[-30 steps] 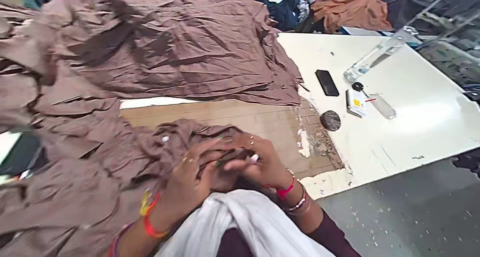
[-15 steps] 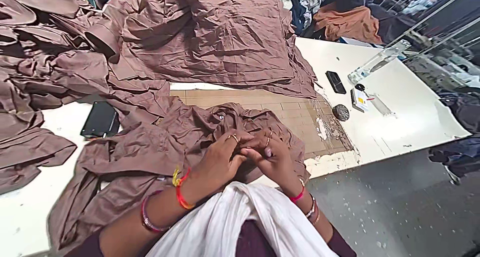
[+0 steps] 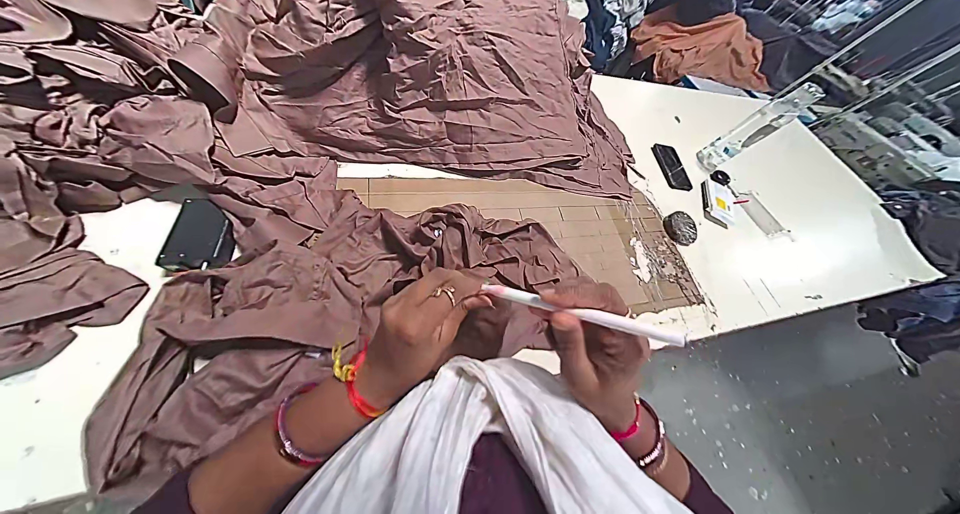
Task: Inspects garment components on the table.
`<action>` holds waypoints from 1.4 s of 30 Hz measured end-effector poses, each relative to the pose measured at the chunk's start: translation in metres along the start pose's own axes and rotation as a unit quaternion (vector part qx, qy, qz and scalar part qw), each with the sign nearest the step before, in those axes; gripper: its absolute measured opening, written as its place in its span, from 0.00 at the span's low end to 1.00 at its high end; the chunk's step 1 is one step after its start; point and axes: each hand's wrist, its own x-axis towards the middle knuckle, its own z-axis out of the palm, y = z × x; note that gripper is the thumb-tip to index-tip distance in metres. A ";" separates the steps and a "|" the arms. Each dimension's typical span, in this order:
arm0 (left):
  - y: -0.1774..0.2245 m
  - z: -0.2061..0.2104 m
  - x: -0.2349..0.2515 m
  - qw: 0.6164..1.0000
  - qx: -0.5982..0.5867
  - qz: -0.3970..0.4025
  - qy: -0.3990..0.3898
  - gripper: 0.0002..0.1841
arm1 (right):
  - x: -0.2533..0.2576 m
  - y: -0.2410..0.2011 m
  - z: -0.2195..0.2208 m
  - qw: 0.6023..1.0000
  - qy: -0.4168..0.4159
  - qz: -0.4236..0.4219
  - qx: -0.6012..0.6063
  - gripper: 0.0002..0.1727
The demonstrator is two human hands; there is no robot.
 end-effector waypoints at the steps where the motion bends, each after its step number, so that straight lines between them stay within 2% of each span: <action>1: 0.000 0.001 0.000 1.000 0.018 0.006 0.002 0.13 | -0.001 0.003 0.000 1.000 0.003 0.014 0.024 0.08; 5: 0.003 0.003 0.000 0.999 0.052 0.009 -0.004 0.12 | -0.006 0.010 -0.003 0.998 -0.012 0.038 0.053 0.07; 8: 0.002 0.007 -0.002 0.996 0.086 0.018 -0.003 0.11 | -0.003 0.014 -0.004 0.999 -0.027 0.041 0.009 0.05; 11: -0.005 0.014 -0.009 0.989 0.146 0.034 -0.016 0.12 | 0.004 0.028 0.001 0.995 -0.025 0.048 -0.078 0.16; 12: -0.009 0.016 -0.010 0.985 0.164 0.044 -0.021 0.12 | 0.007 0.038 0.005 0.996 -0.001 0.060 -0.065 0.19; 15: -0.026 0.028 -0.011 0.977 0.207 0.053 -0.015 0.15 | 0.016 0.062 0.004 0.976 0.112 0.143 0.118 0.19; 16: -0.034 0.033 -0.011 0.980 0.199 0.012 -0.008 0.16 | 0.021 0.065 -0.001 0.973 0.116 0.133 0.149 0.18; 17: -0.041 0.038 -0.010 0.983 0.171 -0.072 -0.004 0.16 | 0.021 0.066 -0.005 0.979 0.094 0.111 0.146 0.20; 18: -0.049 0.042 -0.007 0.975 0.114 -0.189 0.004 0.14 | 0.017 0.066 -0.007 0.989 0.060 0.085 0.101 0.21; 19: -0.060 0.045 -0.002 0.946 0.035 -0.321 0.024 0.11 | 0.010 0.068 -0.004 0.998 0.025 0.049 0.026 0.21; 21: -0.082 0.049 0.013 0.824 -0.129 -0.545 0.087 0.06 | -0.010 0.075 0.005 0.990 -0.088 -0.041 -0.105 0.17; 22: -0.089 0.049 0.018 0.765 -0.185 -0.605 0.119 0.05 | -0.020 0.081 0.010 0.973 -0.147 -0.080 -0.156 0.10; 23: -0.095 0.049 0.021 0.729 -0.216 -0.635 0.140 0.04 | -0.028 0.086 0.016 0.952 -0.198 -0.108 -0.207 0.12; 25: -0.100 0.050 0.026 0.696 -0.242 -0.658 0.155 0.05 | -0.037 0.105 0.026 0.902 -0.235 -0.165 -0.324 0.19; 27: -0.100 0.048 0.031 0.676 -0.250 -0.674 0.164 0.12 | -0.043 0.128 0.036 0.879 -0.200 -0.195 -0.387 0.19; 29: -0.100 0.046 0.036 0.677 -0.244 -0.668 0.189 0.17 | -0.040 0.136 0.039 0.886 -0.164 -0.206 -0.381 0.13; 30: -0.097 0.046 0.036 0.703 -0.240 -0.638 0.203 0.19 | -0.035 0.134 0.038 0.903 -0.150 -0.197 -0.351 0.10; 31: -0.092 0.045 0.033 0.757 -0.238 -0.576 0.196 0.20 | -0.027 0.131 0.035 0.929 -0.136 -0.168 -0.300 0.09; 32: -0.086 0.043 0.025 0.829 -0.231 -0.485 0.154 0.22 | -0.018 0.125 0.031 0.954 -0.118 -0.124 -0.246 0.08; 33: -0.080 0.042 0.015 0.907 -0.189 -0.368 0.086 0.24 | -0.009 0.117 0.025 0.970 -0.091 -0.085 -0.207 0.09; 34: -0.074 0.040 0.007 0.965 -0.123 -0.232 0.022 0.27 | 0.001 0.107 0.017 0.979 -0.070 -0.058 -0.183 0.10; 35: -0.067 0.039 0.004 0.990 -0.074 -0.119 -0.030 0.27 | 0.011 0.099 0.008 0.984 -0.058 -0.037 -0.167 0.10; 36: -0.058 0.038 0.003 0.996 -0.038 -0.040 -0.076 0.26 | 0.019 0.092 0.000 0.985 -0.053 -0.021 -0.161 0.10; 37: -0.048 0.038 0.004 0.995 -0.028 0.001 -0.095 0.24 | 0.026 0.087 -0.008 0.985 -0.053 -0.004 -0.164 0.10; 38: -0.040 0.037 0.006 0.994 -0.057 -0.008 -0.098 0.23 | 0.032 0.085 -0.015 0.985 -0.053 0.018 -0.161 0.09; 40: -0.028 0.024 0.018 0.968 -0.186 -0.110 -0.128 0.22 | 0.042 0.086 -0.031 0.989 -0.066 0.092 -0.090 0.06; 42: -0.027 0.001 0.032 0.894 -0.316 -0.177 -0.263 0.20 | 0.048 0.086 -0.045 0.983 -0.077 0.165 0.038 0.06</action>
